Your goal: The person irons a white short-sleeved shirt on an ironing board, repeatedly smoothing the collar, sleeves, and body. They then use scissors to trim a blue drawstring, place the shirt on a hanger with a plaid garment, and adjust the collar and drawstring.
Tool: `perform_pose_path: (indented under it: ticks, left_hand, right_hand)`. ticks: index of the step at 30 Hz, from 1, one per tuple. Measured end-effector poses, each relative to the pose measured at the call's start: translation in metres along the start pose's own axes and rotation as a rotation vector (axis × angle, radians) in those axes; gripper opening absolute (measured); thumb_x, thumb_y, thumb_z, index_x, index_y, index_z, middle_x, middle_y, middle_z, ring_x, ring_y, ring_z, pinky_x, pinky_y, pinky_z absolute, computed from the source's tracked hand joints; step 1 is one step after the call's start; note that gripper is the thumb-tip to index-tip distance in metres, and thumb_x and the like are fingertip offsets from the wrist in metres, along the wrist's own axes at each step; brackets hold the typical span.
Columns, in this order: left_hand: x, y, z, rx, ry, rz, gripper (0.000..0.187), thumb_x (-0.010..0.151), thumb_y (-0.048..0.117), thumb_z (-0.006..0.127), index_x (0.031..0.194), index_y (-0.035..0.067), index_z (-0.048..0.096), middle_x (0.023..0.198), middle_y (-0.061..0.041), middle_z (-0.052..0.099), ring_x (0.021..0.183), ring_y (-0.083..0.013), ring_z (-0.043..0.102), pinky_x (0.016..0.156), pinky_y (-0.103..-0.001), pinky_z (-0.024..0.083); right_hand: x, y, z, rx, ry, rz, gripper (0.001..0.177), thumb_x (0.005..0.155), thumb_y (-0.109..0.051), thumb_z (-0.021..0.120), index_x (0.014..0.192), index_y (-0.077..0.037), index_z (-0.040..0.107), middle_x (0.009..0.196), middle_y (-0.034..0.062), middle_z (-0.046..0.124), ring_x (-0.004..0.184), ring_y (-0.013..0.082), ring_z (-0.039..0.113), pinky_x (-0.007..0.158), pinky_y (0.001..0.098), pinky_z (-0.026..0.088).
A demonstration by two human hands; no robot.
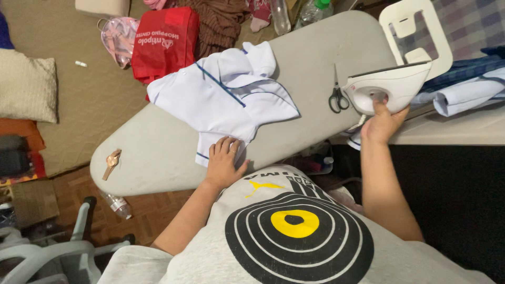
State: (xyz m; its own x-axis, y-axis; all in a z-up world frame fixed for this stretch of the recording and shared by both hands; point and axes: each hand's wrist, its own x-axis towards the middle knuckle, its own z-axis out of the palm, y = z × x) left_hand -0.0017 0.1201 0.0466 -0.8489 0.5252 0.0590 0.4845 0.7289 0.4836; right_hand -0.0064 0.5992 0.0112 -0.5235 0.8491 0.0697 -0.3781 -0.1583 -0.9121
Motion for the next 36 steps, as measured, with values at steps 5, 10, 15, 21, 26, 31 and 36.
perform_pose_path:
  ticks: [5, 10, 15, 21, 26, 31, 36]
  left_hand:
    - [0.043, 0.021, 0.007, 0.014, 0.105, 0.029, 0.061, 0.076, 0.02, 0.078, 0.132, 0.008, 0.059, 0.127, -0.013, 0.056, 0.119, -0.0326, 0.05, 0.098, -0.047, 0.039]
    - [0.071, 0.022, 0.022, 0.079, 0.084, -0.106, 0.06, 0.073, 0.02, 0.078, 0.129, 0.007, 0.06, 0.12, -0.012, 0.06, 0.11, -0.0327, 0.053, 0.087, -0.048, 0.039]
    - [0.071, 0.01, 0.029, 0.117, 0.092, -0.121, 0.031, 0.08, 0.009, 0.07, 0.112, 0.013, 0.072, 0.102, -0.005, 0.066, 0.106, -0.0262, 0.059, 0.09, -0.046, 0.039]
    - [0.032, -0.015, -0.004, 0.007, 0.062, -0.236, 0.034, 0.074, -0.001, 0.063, 0.1, 0.015, 0.078, 0.097, -0.003, 0.068, 0.102, -0.0249, 0.06, 0.087, -0.045, 0.037]
    - [-0.015, -0.036, -0.041, 0.0, -0.087, -0.441, 0.027, 0.079, -0.001, 0.06, 0.086, 0.015, 0.08, 0.092, 0.0, 0.071, 0.104, -0.0227, 0.06, 0.092, -0.044, 0.035]
    - [-0.039, -0.026, -0.058, 0.119, -0.069, -0.515, 0.025, 0.072, 0.004, 0.065, 0.089, 0.014, 0.08, 0.102, -0.005, 0.07, 0.107, -0.0274, 0.06, 0.09, -0.053, 0.038]
    - [-0.024, 0.017, -0.046, -0.102, -0.194, -0.62, 0.052, 0.082, 0.056, 0.079, 0.1, 0.007, 0.071, 0.109, -0.013, 0.067, 0.104, -0.0323, 0.065, 0.09, -0.045, 0.052]
  right_hand:
    - [0.01, 0.031, 0.002, 0.083, 0.107, -0.017, 0.06, 0.09, 0.018, 0.069, 0.143, 0.0, 0.045, 0.127, 0.0131, 0.055, 0.112, 0.0244, 0.057, 0.11, 0.0429, 0.054]
    - [-0.01, 0.026, -0.005, -0.303, -0.152, -0.014, 0.067, 0.099, 0.001, 0.073, 0.153, -0.005, 0.034, 0.145, 0.0111, 0.052, 0.132, 0.0198, 0.054, 0.119, 0.0351, 0.042]
    - [-0.019, 0.016, -0.017, -0.579, -0.121, 0.11, 0.077, 0.093, -0.006, 0.081, 0.151, -0.003, 0.032, 0.149, 0.0149, 0.042, 0.137, 0.0219, 0.046, 0.118, 0.0368, 0.036]
    - [-0.069, 0.003, -0.023, -1.008, -0.235, 0.021, 0.065, 0.085, -0.007, 0.082, 0.138, -0.003, 0.045, 0.129, 0.0143, 0.041, 0.113, 0.0213, 0.048, 0.103, 0.037, 0.044]
    - [-0.09, 0.02, 0.03, -0.958, -0.574, 0.11, 0.048, 0.085, -0.012, 0.078, 0.127, -0.002, 0.056, 0.117, 0.012, 0.054, 0.098, 0.0186, 0.057, 0.089, 0.0322, 0.049]
    - [-0.109, 0.041, 0.115, -0.77, -0.916, 0.648, 0.028, 0.096, -0.031, 0.066, 0.109, -0.006, 0.066, 0.091, 0.0022, 0.068, 0.081, 0.0114, 0.065, 0.067, 0.0259, 0.05]
    - [-0.144, 0.072, 0.196, -0.853, -0.989, 0.825, 0.045, 0.1, -0.047, 0.066, 0.1, -0.002, 0.063, 0.083, 0.0044, 0.063, 0.064, 0.0108, 0.061, 0.051, 0.0264, 0.044]
